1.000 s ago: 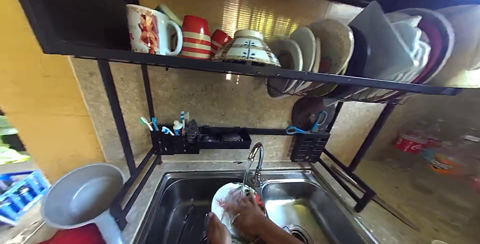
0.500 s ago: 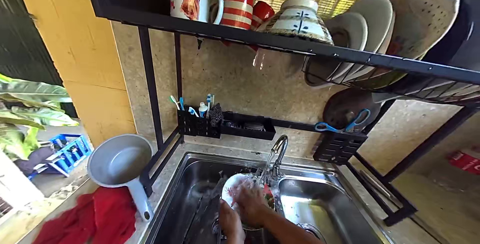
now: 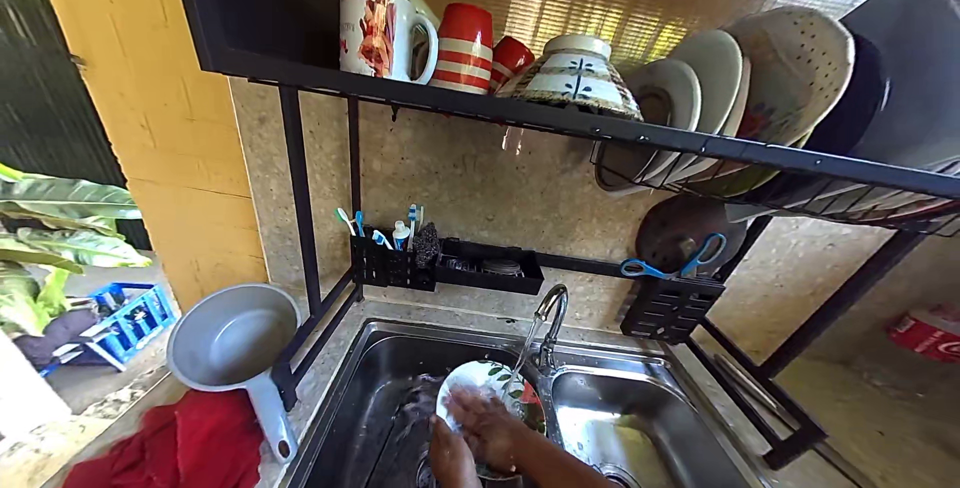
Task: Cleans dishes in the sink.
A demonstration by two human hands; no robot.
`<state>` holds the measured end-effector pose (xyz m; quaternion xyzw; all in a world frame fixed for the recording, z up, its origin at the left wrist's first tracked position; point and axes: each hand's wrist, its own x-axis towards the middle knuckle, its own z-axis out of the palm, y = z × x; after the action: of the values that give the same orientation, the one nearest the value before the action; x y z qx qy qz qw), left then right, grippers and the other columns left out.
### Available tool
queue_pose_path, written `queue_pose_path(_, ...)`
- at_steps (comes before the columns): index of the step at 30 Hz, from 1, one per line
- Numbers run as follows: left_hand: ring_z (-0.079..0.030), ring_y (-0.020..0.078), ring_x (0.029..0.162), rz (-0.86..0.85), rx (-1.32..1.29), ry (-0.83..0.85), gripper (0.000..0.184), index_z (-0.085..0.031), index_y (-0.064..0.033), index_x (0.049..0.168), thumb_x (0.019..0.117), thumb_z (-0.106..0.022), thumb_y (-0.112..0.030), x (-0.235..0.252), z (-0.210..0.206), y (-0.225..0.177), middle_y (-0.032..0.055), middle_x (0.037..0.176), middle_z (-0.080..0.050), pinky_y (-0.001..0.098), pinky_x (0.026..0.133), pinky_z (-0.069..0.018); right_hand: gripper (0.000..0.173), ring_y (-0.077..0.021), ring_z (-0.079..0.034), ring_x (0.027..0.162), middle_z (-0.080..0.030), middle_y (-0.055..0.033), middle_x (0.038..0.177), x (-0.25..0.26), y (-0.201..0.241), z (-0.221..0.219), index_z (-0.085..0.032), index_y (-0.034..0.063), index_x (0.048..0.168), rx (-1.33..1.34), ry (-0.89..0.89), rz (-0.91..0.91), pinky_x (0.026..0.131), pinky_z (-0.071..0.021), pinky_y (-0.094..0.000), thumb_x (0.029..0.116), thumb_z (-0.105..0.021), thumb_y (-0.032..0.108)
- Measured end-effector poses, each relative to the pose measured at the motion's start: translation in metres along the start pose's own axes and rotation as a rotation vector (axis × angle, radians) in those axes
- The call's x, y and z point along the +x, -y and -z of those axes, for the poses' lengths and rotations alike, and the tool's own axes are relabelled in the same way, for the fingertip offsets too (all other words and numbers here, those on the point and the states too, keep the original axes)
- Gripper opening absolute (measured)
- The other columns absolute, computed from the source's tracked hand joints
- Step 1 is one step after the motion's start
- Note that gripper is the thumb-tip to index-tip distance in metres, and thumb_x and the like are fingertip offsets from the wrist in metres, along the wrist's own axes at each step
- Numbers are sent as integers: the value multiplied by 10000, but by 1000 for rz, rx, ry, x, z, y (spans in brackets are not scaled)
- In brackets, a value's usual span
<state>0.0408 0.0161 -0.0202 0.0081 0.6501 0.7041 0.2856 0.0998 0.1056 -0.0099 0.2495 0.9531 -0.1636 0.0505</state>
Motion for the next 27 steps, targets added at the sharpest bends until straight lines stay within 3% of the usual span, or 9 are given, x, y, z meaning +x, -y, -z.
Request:
queue_pose_path(3, -545, 405, 1294, -37, 18, 5, 641, -575, 96, 1327, 1129, -217, -396, 0, 0, -1, 317, 1342, -581, 572, 1095, -406, 633, -369, 23, 1596, -41, -99, 1740, 1, -3, 4, -171, 277, 1665, -70, -11, -90, 1211, 20, -726, 1085, -347, 461)
queue_pose_path(6, -565, 387, 1267, -26, -15, 1, 637, -587, 87, 1322, 1128, -231, -405, 4, 0, 2, 304, 1325, -597, 557, 1083, -422, 602, -324, -111, 1596, -179, -75, 1725, 0, -9, 0, -292, 285, 1638, -29, -28, 58, 1237, -74, -676, 1066, -451, 390)
queue_pose_path(9, -552, 379, 1282, -4, -49, 17, 651, -561, 92, 1341, 1126, -217, -418, 2, -1, -1, 307, 1338, -581, 552, 1082, -422, 628, -368, 9, 1597, -35, -97, 1741, -1, -1, 13, -199, 258, 1661, -76, 17, -90, 1211, 16, -730, 1078, -361, 426)
queue_pose_path(12, -590, 360, 1220, 17, -104, 12, 662, -579, 73, 1320, 1124, -206, -437, 3, -2, -1, 287, 1292, -611, 541, 1033, -464, 567, -327, -159, 1587, -224, -66, 1714, -2, 0, 5, -326, 301, 1625, -15, -19, 30, 1226, -72, -693, 1075, -426, 394)
queue_pose_path(15, -533, 379, 1310, 23, -70, 12, 667, -568, 84, 1339, 1124, -203, -430, 0, 0, -5, 298, 1369, -568, 554, 1096, -408, 631, -385, 29, 1593, -53, -106, 1739, 0, 8, 14, -221, 252, 1657, -57, 35, -161, 1211, 69, -713, 1081, -332, 482)
queue_pose_path(21, -528, 404, 1307, -13, -20, -4, 656, -569, 102, 1330, 1129, -205, -405, -3, 3, -10, 319, 1352, -571, 568, 1099, -394, 642, -364, 11, 1597, -46, -91, 1741, 6, 7, 7, -211, 281, 1658, -38, -39, -157, 1210, 9, -722, 1065, -390, 451)
queue_pose_path(24, -575, 414, 1239, -17, -8, -26, 665, -583, 106, 1305, 1129, -199, -407, 2, 3, -4, 324, 1294, -602, 569, 1057, -435, 584, -332, -105, 1596, -183, -67, 1725, 5, 2, 4, -301, 305, 1633, -50, -20, 18, 1228, -38, -694, 1078, -392, 464)
queue_pose_path(26, -543, 445, 1283, -2, 57, -58, 679, -583, 124, 1302, 1129, -194, -404, 6, 9, -2, 345, 1321, -583, 590, 1081, -404, 685, -373, -104, 1588, -157, -105, 1726, 6, -7, 23, -328, 232, 1625, -101, -45, -132, 1218, -41, -714, 1026, -509, 513)
queue_pose_path(27, -537, 456, 1288, 17, 70, -72, 693, -584, 128, 1297, 1127, -189, -416, 9, 11, -1, 351, 1324, -579, 600, 1079, -400, 766, -386, -211, 1559, -181, -133, 1716, 10, -11, 38, -298, 193, 1633, -105, -67, -272, 1205, -170, -690, 992, -582, 502)
